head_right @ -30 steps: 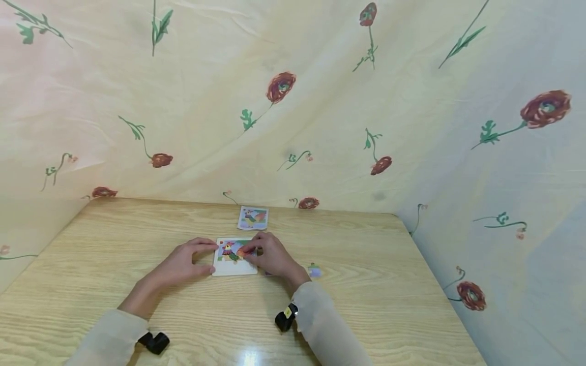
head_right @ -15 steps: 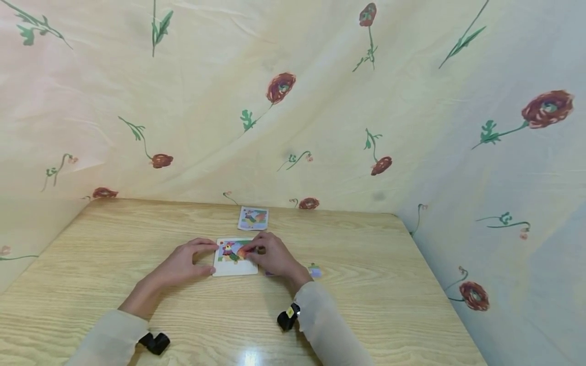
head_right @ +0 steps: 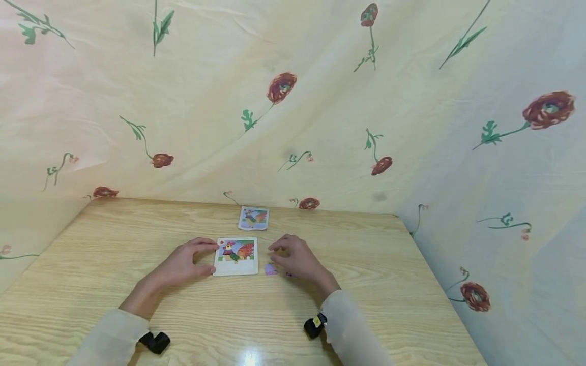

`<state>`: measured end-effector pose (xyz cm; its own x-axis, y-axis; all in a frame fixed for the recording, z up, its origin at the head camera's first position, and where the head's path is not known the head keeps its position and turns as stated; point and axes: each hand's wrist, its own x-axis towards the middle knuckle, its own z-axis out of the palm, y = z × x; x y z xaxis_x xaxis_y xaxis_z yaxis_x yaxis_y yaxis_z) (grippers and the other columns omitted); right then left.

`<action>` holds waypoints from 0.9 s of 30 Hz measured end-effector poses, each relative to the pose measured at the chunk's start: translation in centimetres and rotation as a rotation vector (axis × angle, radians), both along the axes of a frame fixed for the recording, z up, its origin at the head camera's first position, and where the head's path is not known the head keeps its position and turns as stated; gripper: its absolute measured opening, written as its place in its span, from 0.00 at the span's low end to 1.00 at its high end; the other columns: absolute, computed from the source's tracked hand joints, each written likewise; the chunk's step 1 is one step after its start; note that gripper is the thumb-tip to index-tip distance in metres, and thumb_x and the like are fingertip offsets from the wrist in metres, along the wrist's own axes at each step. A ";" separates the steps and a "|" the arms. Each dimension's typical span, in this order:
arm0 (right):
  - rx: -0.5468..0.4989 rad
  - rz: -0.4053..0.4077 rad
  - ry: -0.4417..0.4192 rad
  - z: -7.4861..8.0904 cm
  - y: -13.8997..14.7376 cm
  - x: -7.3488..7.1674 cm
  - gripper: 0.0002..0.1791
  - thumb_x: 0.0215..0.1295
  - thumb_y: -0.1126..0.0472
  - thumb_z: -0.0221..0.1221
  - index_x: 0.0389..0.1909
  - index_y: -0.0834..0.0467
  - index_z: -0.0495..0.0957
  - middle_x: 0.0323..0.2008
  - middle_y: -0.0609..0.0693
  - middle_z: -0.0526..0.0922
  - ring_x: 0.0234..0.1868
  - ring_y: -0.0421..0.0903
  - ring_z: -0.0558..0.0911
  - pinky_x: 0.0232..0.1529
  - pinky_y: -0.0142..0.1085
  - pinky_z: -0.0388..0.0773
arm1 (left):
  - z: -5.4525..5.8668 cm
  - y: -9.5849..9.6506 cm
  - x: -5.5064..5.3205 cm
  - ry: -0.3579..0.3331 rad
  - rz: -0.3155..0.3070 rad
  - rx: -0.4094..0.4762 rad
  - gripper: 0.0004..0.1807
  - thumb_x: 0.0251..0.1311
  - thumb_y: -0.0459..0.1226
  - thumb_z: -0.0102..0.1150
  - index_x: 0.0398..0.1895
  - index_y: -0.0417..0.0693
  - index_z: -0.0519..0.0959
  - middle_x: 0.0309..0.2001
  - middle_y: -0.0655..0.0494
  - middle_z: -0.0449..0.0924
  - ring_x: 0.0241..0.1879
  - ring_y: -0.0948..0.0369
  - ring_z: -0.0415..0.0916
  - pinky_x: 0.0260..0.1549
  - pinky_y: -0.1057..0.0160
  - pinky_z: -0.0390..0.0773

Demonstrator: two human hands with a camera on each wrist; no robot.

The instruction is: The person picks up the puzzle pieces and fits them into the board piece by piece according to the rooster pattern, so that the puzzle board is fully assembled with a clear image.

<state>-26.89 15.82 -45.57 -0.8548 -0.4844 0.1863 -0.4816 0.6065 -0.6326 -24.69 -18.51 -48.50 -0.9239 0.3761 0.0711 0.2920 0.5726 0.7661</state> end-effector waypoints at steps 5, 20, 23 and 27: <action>0.009 -0.008 -0.013 0.0 1.2 0.8 0.10 0.67 0.59 0.68 0.48 0.53 0.88 0.45 0.46 0.87 0.49 0.46 0.81 0.50 0.40 0.79 | -0.1 0.0 0.0 0.005 -0.003 0.000 0.33 0.61 0.45 0.71 0.70 0.49 0.77 0.72 0.48 0.70 0.75 0.40 0.62 0.69 0.35 0.68; 0.048 0.006 -0.052 -0.9 2.1 1.8 0.13 0.63 0.56 0.72 0.48 0.50 0.88 0.48 0.43 0.86 0.47 0.42 0.77 0.47 0.32 0.74 | 0.3 0.1 0.3 -0.003 -0.002 0.004 0.33 0.61 0.45 0.71 0.70 0.49 0.77 0.72 0.48 0.70 0.75 0.40 0.62 0.69 0.35 0.68; 0.049 0.018 -0.042 -1.1 2.2 1.8 0.13 0.63 0.55 0.72 0.48 0.48 0.88 0.49 0.42 0.85 0.47 0.41 0.75 0.48 0.32 0.71 | 0.3 0.1 0.4 -0.001 -0.004 0.008 0.33 0.61 0.45 0.71 0.70 0.48 0.77 0.72 0.48 0.70 0.75 0.40 0.62 0.68 0.35 0.68; 0.055 0.038 -0.023 -1.2 2.1 1.8 0.13 0.63 0.55 0.72 0.48 0.48 0.88 0.49 0.42 0.85 0.48 0.42 0.75 0.49 0.34 0.71 | 0.3 0.1 0.4 0.000 -0.006 0.008 0.33 0.62 0.45 0.71 0.70 0.48 0.77 0.73 0.46 0.69 0.75 0.39 0.62 0.68 0.34 0.68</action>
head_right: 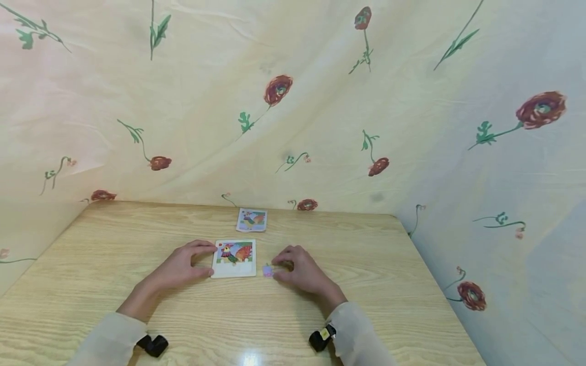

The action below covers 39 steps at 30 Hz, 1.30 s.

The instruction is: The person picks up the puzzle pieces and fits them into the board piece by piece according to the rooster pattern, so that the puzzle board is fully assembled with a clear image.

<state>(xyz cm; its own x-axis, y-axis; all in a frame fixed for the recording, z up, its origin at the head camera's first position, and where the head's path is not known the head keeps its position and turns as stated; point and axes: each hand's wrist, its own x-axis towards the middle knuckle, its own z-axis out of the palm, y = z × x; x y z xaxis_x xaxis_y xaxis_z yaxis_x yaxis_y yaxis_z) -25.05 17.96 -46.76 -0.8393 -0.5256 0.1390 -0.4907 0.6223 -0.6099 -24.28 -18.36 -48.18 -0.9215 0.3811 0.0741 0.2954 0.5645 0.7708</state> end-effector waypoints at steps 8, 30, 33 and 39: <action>-0.004 0.009 -0.002 0.1 -0.1 0.1 0.10 0.64 0.55 0.71 0.46 0.48 0.88 0.49 0.44 0.84 0.50 0.43 0.76 0.51 0.35 0.73 | 0.2 0.1 0.1 -0.019 0.006 0.004 0.33 0.62 0.43 0.71 0.71 0.49 0.76 0.73 0.49 0.69 0.76 0.41 0.61 0.69 0.36 0.68; -0.025 -0.007 0.008 0.5 -0.6 0.0 0.08 0.63 0.53 0.72 0.43 0.46 0.88 0.46 0.42 0.83 0.48 0.41 0.77 0.47 0.33 0.75 | 0.1 -0.1 0.1 -0.006 -0.005 0.003 0.33 0.63 0.45 0.70 0.71 0.49 0.75 0.73 0.48 0.69 0.76 0.40 0.61 0.68 0.35 0.68; -0.025 -0.009 0.017 0.7 -1.0 -0.1 0.09 0.63 0.54 0.72 0.43 0.47 0.88 0.46 0.42 0.83 0.48 0.41 0.78 0.48 0.33 0.76 | 0.1 0.0 0.0 -0.021 0.001 0.010 0.34 0.62 0.45 0.70 0.71 0.50 0.75 0.74 0.49 0.68 0.77 0.41 0.60 0.70 0.36 0.67; -0.044 0.005 0.010 0.7 -2.0 -0.2 0.09 0.63 0.56 0.72 0.44 0.49 0.88 0.46 0.43 0.84 0.47 0.42 0.79 0.48 0.33 0.76 | 0.1 -0.1 0.1 -0.015 0.004 0.004 0.33 0.62 0.44 0.70 0.71 0.49 0.76 0.73 0.48 0.69 0.76 0.40 0.61 0.69 0.36 0.68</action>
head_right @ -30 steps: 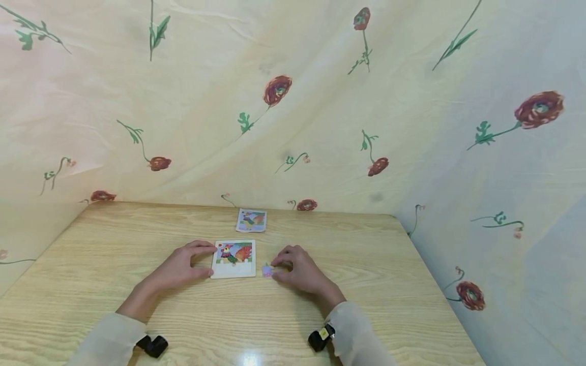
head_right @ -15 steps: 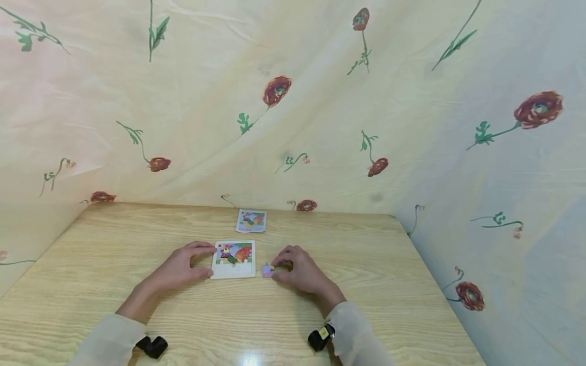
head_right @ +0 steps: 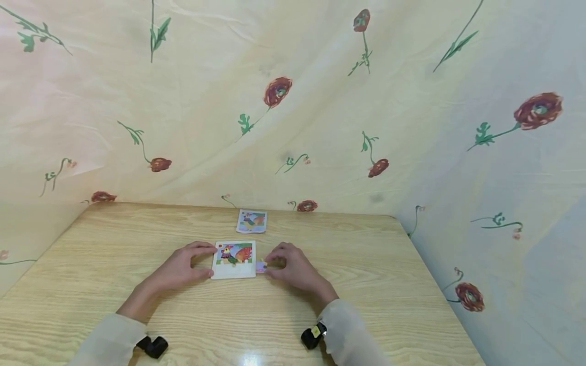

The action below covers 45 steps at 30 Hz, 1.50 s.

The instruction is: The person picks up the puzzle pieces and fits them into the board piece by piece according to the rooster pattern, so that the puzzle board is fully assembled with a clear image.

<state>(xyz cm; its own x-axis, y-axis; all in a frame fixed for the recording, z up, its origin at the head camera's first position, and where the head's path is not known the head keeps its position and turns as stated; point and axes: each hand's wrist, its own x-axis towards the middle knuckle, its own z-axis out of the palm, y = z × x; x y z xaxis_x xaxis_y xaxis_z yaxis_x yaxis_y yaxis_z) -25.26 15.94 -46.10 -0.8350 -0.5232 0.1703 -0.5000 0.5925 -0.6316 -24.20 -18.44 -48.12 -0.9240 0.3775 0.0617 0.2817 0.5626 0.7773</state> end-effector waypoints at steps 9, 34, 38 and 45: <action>-0.034 0.018 -0.015 0.0 -1.4 0.0 0.10 0.64 0.56 0.71 0.46 0.50 0.88 0.47 0.43 0.84 0.46 0.43 0.78 0.44 0.33 0.77 | -0.2 0.0 0.1 0.004 -0.004 -0.006 0.33 0.62 0.44 0.70 0.71 0.50 0.75 0.73 0.49 0.69 0.76 0.40 0.61 0.69 0.35 0.68; -0.045 0.088 0.025 -0.6 -7.9 -0.3 0.09 0.64 0.57 0.72 0.44 0.52 0.89 0.46 0.45 0.86 0.48 0.41 0.77 0.49 0.32 0.76 | 0.1 0.1 0.1 0.010 -0.010 -0.009 0.33 0.63 0.44 0.70 0.71 0.49 0.75 0.73 0.49 0.69 0.76 0.41 0.61 0.70 0.35 0.67; 0.001 0.059 0.035 -0.7 -8.6 -0.3 0.10 0.62 0.55 0.73 0.44 0.51 0.90 0.44 0.44 0.86 0.46 0.40 0.76 0.47 0.30 0.74 | 0.0 0.0 0.1 0.025 -0.012 -0.016 0.33 0.63 0.44 0.70 0.71 0.49 0.75 0.72 0.49 0.70 0.75 0.41 0.62 0.69 0.35 0.67; 0.052 0.047 0.050 -0.5 -9.2 -0.2 0.10 0.61 0.56 0.74 0.42 0.52 0.90 0.42 0.45 0.87 0.43 0.40 0.73 0.45 0.29 0.71 | 0.1 -0.1 0.0 0.049 -0.015 -0.024 0.32 0.63 0.44 0.70 0.70 0.49 0.76 0.72 0.48 0.71 0.74 0.40 0.64 0.68 0.35 0.68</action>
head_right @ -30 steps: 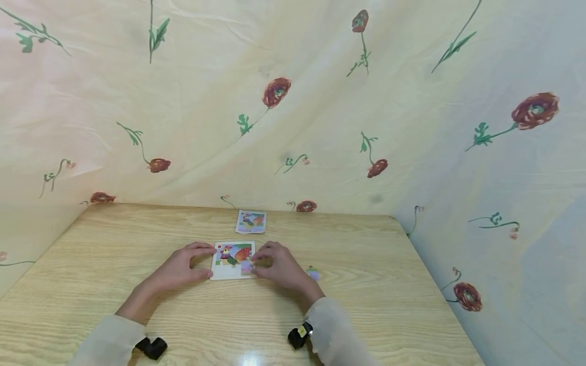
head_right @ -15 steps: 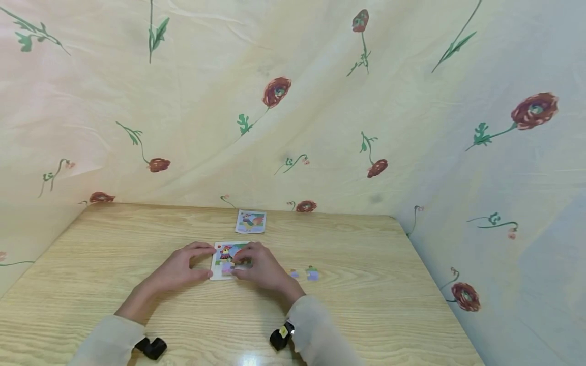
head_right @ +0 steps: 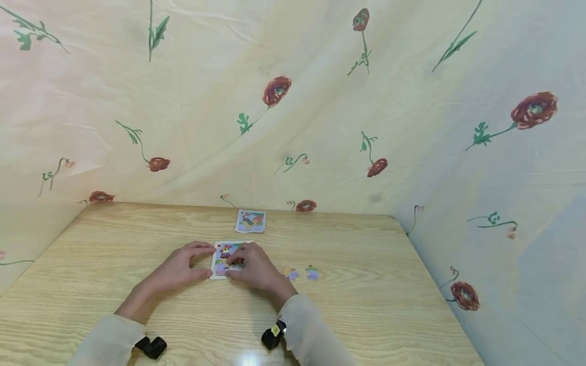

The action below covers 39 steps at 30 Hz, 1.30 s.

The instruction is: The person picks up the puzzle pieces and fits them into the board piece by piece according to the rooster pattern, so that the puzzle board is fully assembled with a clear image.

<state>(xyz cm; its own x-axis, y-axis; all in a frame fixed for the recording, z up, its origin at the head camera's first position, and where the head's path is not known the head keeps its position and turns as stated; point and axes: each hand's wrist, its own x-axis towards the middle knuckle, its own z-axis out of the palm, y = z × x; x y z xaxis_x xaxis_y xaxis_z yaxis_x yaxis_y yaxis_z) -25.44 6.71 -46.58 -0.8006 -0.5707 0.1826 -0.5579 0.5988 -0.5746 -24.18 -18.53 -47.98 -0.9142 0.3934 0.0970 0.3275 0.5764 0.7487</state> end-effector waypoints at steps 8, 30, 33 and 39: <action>0.017 0.016 0.041 -0.1 -0.2 -0.2 0.09 0.62 0.56 0.73 0.42 0.52 0.90 0.43 0.45 0.88 0.42 0.39 0.72 0.44 0.29 0.69 | 0.1 0.1 0.0 0.002 0.002 0.003 0.32 0.63 0.44 0.70 0.70 0.49 0.76 0.72 0.48 0.71 0.74 0.41 0.65 0.68 0.35 0.69; -0.006 -0.004 0.036 -0.4 -0.7 0.0 0.11 0.63 0.55 0.73 0.45 0.51 0.90 0.46 0.46 0.86 0.44 0.41 0.74 0.46 0.31 0.68 | -0.1 0.1 -0.1 -0.013 0.010 0.002 0.32 0.62 0.44 0.71 0.70 0.49 0.77 0.73 0.47 0.70 0.74 0.40 0.63 0.68 0.34 0.69; -0.005 -0.002 0.047 -0.4 -0.9 0.1 0.10 0.63 0.55 0.72 0.44 0.51 0.90 0.46 0.46 0.87 0.46 0.42 0.75 0.49 0.33 0.69 | -0.1 0.1 -0.1 -0.008 0.007 -0.001 0.32 0.62 0.44 0.70 0.70 0.49 0.77 0.73 0.46 0.70 0.74 0.39 0.63 0.67 0.33 0.69; -0.004 0.000 0.090 -0.4 -1.1 0.2 0.09 0.62 0.56 0.73 0.42 0.52 0.91 0.44 0.47 0.87 0.46 0.43 0.76 0.49 0.33 0.69 | -0.2 0.1 -0.1 -0.007 0.006 -0.002 0.32 0.62 0.44 0.70 0.70 0.50 0.76 0.72 0.48 0.70 0.74 0.41 0.64 0.68 0.35 0.69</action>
